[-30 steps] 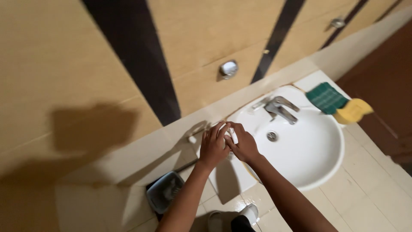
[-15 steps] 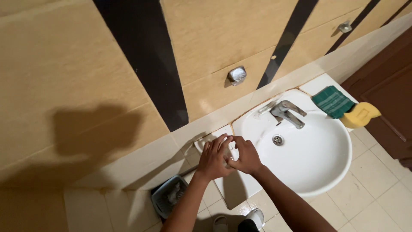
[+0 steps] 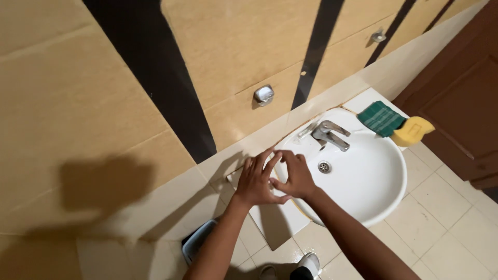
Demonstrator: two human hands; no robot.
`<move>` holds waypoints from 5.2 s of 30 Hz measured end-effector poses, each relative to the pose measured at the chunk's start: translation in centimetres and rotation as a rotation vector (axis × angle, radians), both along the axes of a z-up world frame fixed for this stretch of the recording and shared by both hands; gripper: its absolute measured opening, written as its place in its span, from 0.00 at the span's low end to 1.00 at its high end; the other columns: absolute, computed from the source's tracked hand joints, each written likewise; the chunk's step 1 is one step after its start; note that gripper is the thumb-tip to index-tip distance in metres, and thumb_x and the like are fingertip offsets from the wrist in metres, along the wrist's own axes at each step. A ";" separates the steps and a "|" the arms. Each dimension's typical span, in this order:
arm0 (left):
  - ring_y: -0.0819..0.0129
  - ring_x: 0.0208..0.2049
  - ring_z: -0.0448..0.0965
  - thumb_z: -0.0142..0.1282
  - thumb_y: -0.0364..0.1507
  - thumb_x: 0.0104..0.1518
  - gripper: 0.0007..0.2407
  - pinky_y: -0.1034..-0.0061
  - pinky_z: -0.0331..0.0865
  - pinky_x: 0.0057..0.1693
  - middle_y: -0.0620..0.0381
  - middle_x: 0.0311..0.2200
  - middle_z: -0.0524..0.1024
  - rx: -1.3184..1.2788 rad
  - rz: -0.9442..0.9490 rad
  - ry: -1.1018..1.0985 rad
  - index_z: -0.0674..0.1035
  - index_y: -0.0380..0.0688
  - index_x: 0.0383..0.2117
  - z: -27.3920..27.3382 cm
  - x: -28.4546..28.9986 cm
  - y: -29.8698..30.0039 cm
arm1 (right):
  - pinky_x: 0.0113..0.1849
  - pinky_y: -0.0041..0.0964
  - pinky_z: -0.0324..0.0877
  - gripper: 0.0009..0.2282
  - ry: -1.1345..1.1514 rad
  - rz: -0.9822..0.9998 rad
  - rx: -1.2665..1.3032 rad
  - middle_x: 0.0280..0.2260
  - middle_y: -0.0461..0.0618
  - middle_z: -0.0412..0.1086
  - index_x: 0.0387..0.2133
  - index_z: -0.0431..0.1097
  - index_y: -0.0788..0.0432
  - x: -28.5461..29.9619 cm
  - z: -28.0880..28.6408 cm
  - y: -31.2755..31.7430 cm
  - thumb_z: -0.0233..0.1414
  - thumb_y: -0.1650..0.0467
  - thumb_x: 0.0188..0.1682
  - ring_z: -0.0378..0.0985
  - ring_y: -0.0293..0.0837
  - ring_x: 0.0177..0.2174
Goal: The person scrubs the tiled bathroom walls using a yellow sponge. They start by cleaning the upper wall tiles and then move down to scrub the lower tiles and the black skirting board.
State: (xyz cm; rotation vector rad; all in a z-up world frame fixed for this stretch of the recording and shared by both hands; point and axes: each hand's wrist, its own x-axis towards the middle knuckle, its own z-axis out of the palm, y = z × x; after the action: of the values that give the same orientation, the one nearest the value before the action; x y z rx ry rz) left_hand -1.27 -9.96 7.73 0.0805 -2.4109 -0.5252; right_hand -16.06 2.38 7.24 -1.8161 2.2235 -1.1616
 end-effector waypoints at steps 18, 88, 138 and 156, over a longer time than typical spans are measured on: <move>0.50 0.64 0.64 0.59 0.45 0.55 0.33 0.50 0.57 0.63 0.45 0.67 0.61 0.054 -0.146 -0.110 0.66 0.44 0.66 1.7 -19.8 12.2 | 0.51 0.47 0.60 0.24 0.180 -0.467 0.187 0.55 0.53 0.67 0.56 0.65 0.55 -15.8 3.9 13.6 0.54 0.63 0.45 0.69 0.51 0.53; 0.53 0.50 0.72 0.57 0.20 0.48 0.16 0.57 0.57 0.59 0.53 0.48 0.75 -0.157 -0.158 -0.090 0.75 0.45 0.45 0.0 -55.6 18.3 | 0.48 0.44 0.65 0.19 0.381 -0.428 0.521 0.44 0.41 0.75 0.48 0.69 0.47 -52.7 4.7 23.3 0.62 0.66 0.42 0.76 0.44 0.47; 0.51 0.69 0.59 0.60 0.41 0.61 0.30 0.49 0.56 0.66 0.47 0.69 0.60 -0.820 0.873 0.116 0.63 0.44 0.67 35.4 -42.8 1.8 | 0.51 0.57 0.54 0.28 0.728 0.169 -0.731 0.58 0.51 0.67 0.59 0.70 0.46 -51.7 37.0 -4.9 0.64 0.63 0.42 0.67 0.51 0.56; 0.67 0.62 0.70 0.68 0.36 0.54 0.28 0.64 0.58 0.59 0.61 0.57 0.72 -0.664 0.838 0.437 0.69 0.51 0.62 36.2 -45.1 2.1 | 0.56 0.50 0.55 0.27 0.589 0.195 -0.781 0.59 0.47 0.68 0.60 0.70 0.47 -52.0 37.4 -5.2 0.63 0.72 0.44 0.67 0.51 0.57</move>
State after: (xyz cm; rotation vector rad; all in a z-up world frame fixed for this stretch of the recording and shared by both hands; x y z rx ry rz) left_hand -46.35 -7.90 43.97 0.5806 -1.7819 0.5792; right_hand -68.02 -2.84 44.66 -2.9156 1.8484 -1.8033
